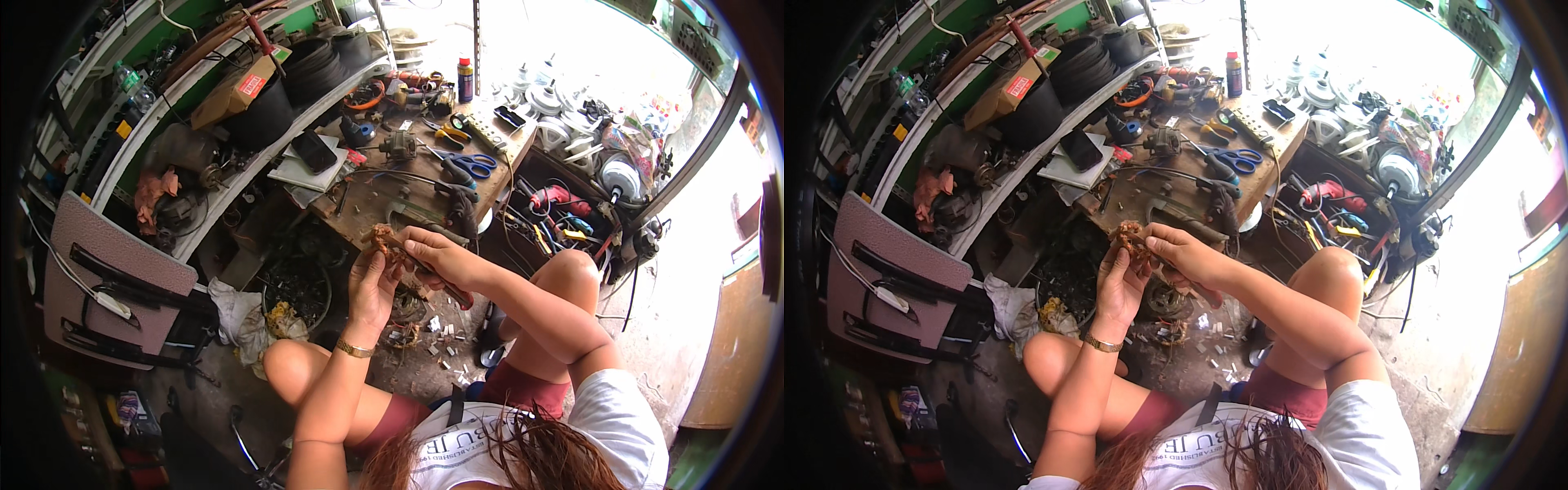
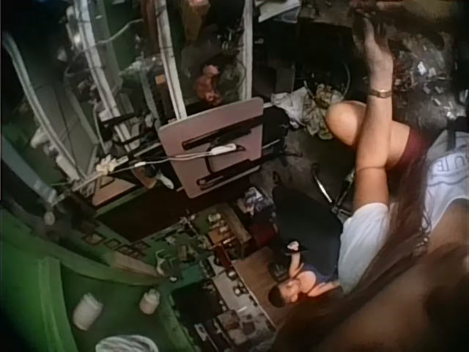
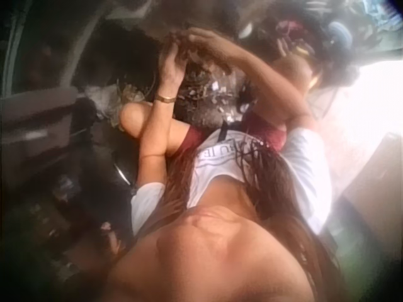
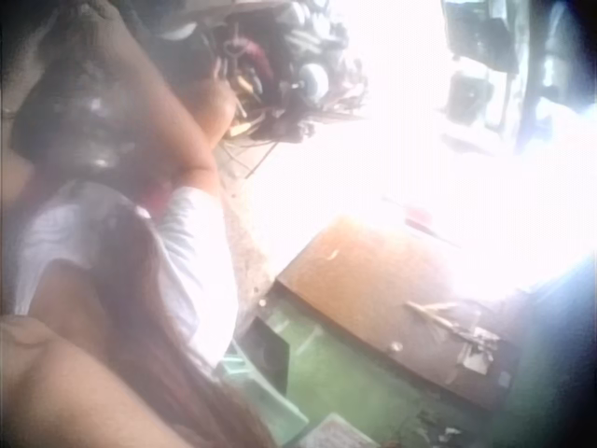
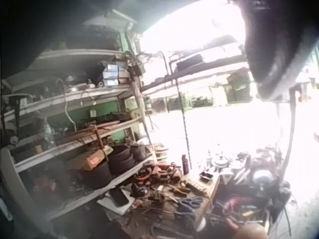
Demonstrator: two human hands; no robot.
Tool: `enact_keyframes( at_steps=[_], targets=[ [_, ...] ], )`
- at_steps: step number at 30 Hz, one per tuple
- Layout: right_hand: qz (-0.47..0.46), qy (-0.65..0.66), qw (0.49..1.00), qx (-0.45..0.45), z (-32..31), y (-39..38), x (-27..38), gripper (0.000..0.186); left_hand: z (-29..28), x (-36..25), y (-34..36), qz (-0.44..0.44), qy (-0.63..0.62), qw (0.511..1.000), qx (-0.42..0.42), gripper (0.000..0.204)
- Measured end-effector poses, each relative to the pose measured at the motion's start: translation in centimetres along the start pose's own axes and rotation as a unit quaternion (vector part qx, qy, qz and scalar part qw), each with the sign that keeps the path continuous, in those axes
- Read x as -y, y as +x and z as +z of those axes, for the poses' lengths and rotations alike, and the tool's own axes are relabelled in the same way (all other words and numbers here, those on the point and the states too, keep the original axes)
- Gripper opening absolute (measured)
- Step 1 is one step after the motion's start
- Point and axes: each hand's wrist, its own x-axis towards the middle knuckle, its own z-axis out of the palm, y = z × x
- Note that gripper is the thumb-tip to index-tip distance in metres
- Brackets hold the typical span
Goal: The person works on a motor coil with their hands, peeling back tape and separating copper wires from the core.
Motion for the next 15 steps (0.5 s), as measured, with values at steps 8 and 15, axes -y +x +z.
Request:
enact_keyframes(
  at_steps=[8,15],
  targets=[
    [-0.208,-0.255,0.942,-0.065,0.9,0.2,-1.8,0.035,-0.6,-0.1,0.2,0.05,0.011,0.999,-0.001,0.03],
    [-0.189,-0.315,0.926,-0.091,2.3,-0.8,-0.2,0.037,-0.6,0.8,0.4,0.132,0.054,0.989,-0.027,0.03]
  ],
)
